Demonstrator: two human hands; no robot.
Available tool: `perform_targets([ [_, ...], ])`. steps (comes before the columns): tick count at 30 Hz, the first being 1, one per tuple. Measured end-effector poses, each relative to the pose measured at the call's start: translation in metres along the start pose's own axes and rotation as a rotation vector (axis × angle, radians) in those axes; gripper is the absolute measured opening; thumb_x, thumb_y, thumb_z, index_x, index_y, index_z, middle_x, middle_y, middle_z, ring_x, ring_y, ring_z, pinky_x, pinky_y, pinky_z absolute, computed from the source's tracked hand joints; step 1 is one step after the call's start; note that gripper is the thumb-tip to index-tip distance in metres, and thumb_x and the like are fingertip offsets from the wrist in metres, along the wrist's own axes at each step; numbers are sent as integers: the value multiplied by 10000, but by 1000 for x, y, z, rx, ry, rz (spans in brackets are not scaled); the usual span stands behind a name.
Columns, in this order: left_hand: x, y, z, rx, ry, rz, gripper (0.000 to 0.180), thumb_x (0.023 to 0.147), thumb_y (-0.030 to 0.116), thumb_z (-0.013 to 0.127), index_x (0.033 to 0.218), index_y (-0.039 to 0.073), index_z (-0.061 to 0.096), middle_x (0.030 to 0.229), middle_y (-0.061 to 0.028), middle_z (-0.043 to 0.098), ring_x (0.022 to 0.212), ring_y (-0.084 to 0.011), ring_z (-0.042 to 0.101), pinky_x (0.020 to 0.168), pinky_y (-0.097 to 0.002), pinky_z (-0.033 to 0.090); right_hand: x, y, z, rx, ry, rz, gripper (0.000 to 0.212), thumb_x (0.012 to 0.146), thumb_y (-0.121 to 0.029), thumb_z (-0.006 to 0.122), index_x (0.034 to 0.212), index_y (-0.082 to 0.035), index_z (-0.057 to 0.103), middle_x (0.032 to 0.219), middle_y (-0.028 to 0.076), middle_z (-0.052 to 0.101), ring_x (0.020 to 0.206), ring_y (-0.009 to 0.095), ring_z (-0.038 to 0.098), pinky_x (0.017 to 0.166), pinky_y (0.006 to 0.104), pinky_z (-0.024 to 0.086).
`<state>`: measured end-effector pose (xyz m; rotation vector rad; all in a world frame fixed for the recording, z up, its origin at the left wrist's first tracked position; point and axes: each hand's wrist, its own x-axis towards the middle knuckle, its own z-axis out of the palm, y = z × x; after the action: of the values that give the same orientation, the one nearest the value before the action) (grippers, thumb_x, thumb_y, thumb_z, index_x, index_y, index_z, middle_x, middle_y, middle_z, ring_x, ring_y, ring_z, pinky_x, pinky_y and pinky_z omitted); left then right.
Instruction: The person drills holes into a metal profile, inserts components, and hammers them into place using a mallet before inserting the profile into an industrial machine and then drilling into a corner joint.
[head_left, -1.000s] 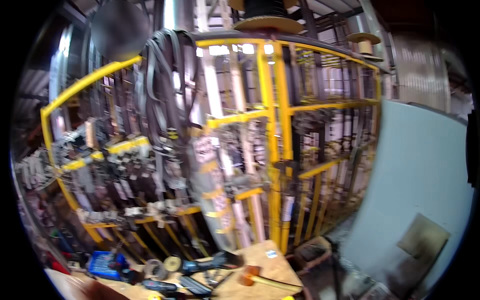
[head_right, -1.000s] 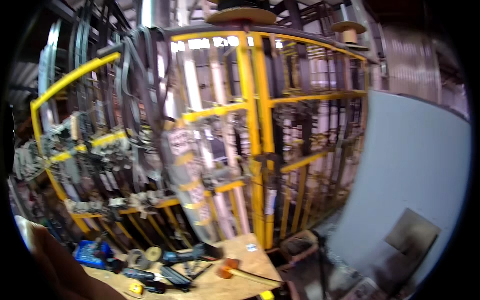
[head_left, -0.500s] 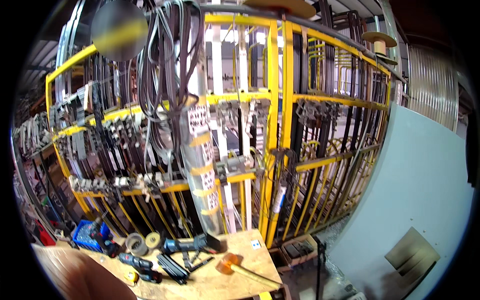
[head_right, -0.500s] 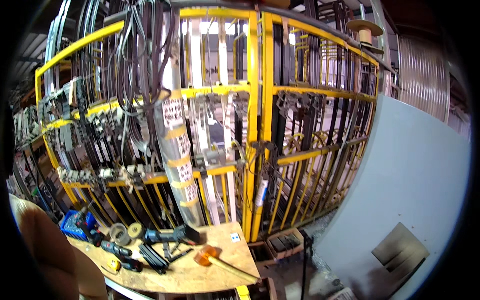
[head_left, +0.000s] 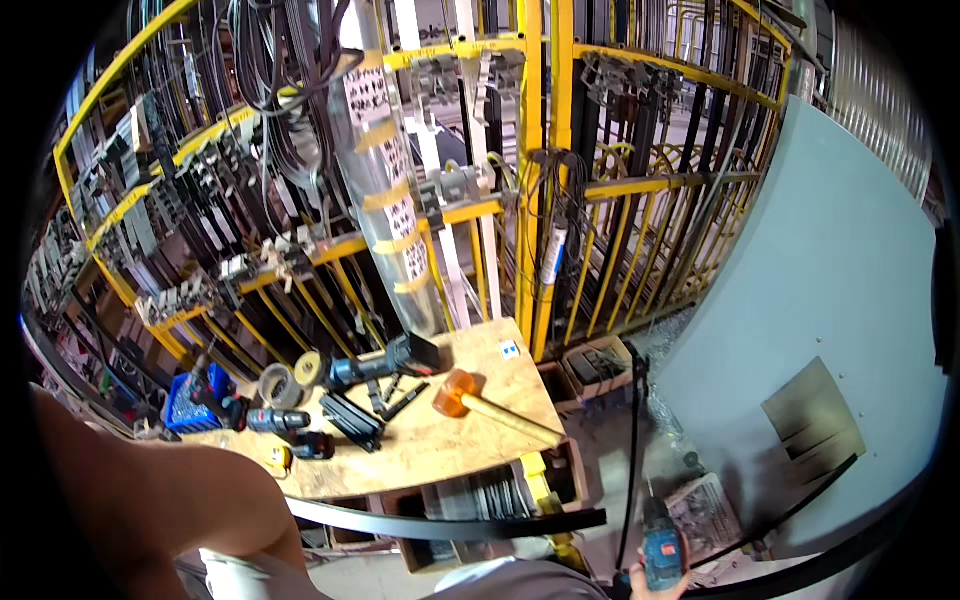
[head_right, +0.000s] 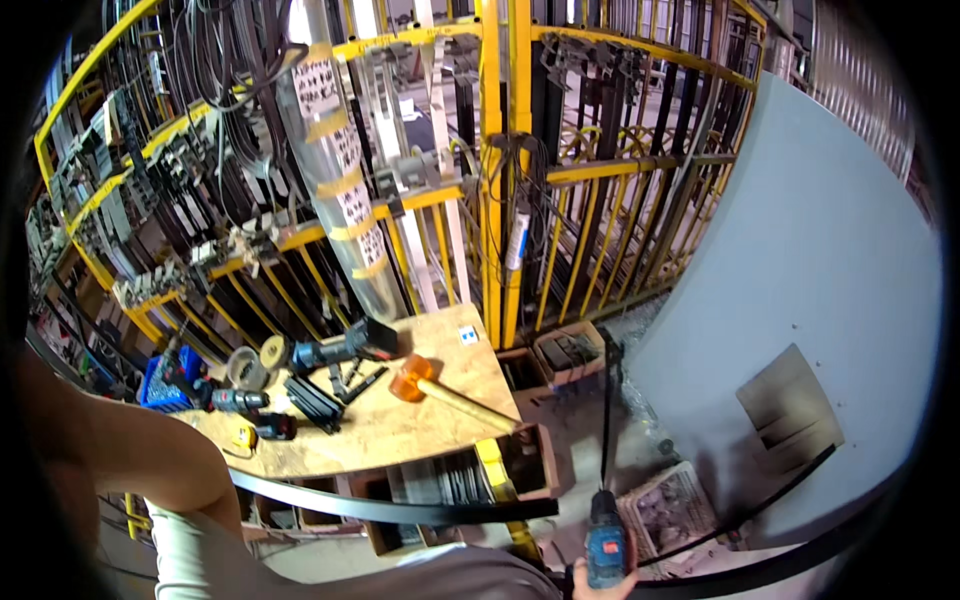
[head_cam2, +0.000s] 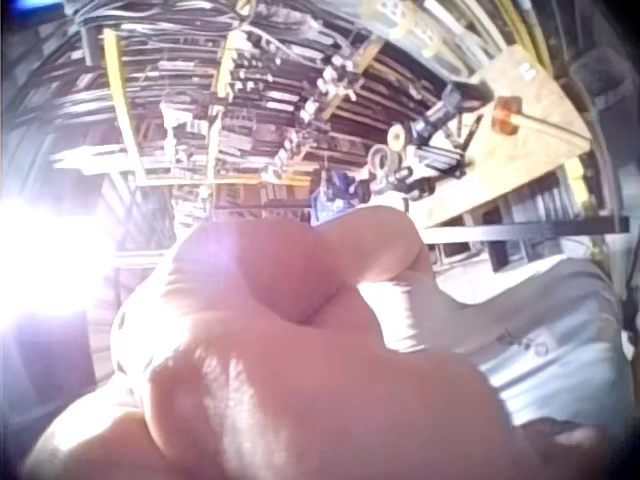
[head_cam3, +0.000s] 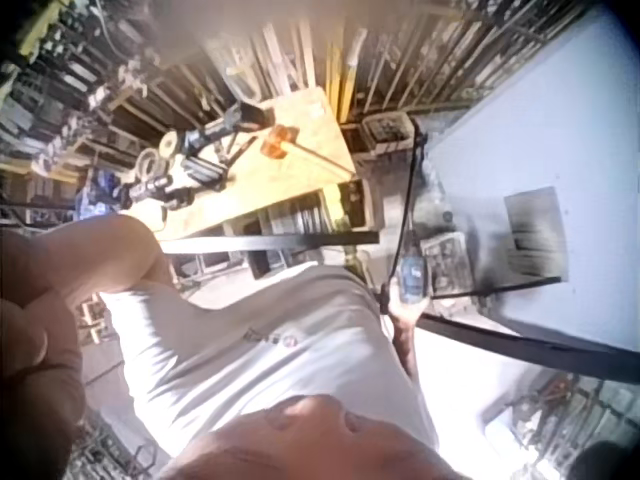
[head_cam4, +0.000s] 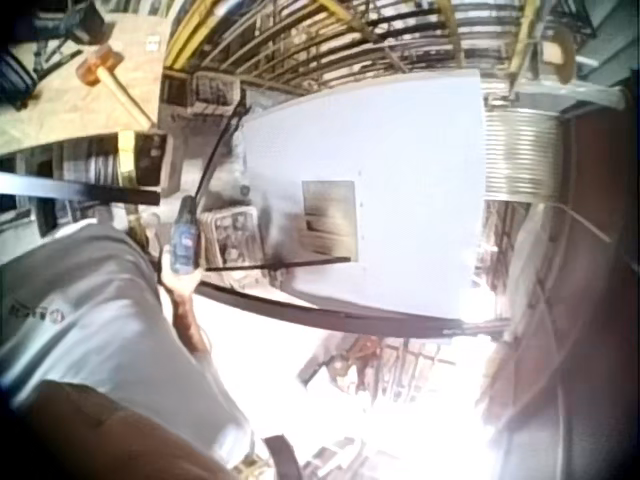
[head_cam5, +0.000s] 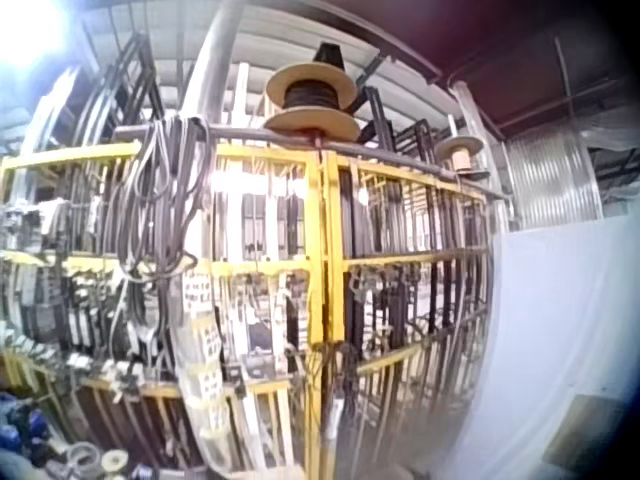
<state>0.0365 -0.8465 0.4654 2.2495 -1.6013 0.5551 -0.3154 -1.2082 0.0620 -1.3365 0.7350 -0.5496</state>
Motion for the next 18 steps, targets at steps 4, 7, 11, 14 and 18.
perform_targets([
  [4, 7, 14, -5, 44, 59, 48, 328, 789, 196, 855, 948, -53, 714, 996, -189, 698, 830, -317, 703, 702, -405, 586, -2, -26, 36, -166, 121, -288, 595, 812, -14, 801, 1352, 22, 555, 1109, 135, 668, 922, 216, 658, 782, 350, 526],
  [7, 24, 23, -2, 30, 115, 111, 327, 786, 194, 855, 941, -56, 714, 988, -189, 699, 821, -317, 704, 696, -404, 587, 2, -31, 22, -345, 27, -389, 880, 795, 87, 724, 1563, 19, 299, 1134, 158, 673, 938, 198, 664, 895, 359, 548],
  [11, 50, 50, 69, -197, 142, 193, 326, 781, 192, 856, 932, -60, 713, 978, -190, 700, 808, -318, 706, 687, -403, 587, 0, -59, 28, -566, 63, -430, 704, 766, -24, 770, 1417, 53, 514, 1252, 164, 675, 1115, 249, 673, 995, 399, 528],
  [14, 39, 73, 186, -513, 40, 107, 326, 777, 190, 856, 925, -63, 713, 970, -191, 700, 799, -318, 706, 681, -402, 587, -9, -70, 26, -462, 95, -328, 800, 727, -19, 751, 1480, 30, 485, 1237, 171, 697, 1102, 244, 699, 1002, 355, 529],
  [18, -35, 119, 321, -639, -93, -153, 339, 714, 90, 881, 1009, -13, 752, 1127, -205, 701, 910, -336, 698, 758, -405, 573, -28, -68, 15, -519, 13, -291, 836, 749, -4, 727, 1530, 36, 431, 1155, 168, 731, 1012, 257, 731, 941, 357, 559],
])
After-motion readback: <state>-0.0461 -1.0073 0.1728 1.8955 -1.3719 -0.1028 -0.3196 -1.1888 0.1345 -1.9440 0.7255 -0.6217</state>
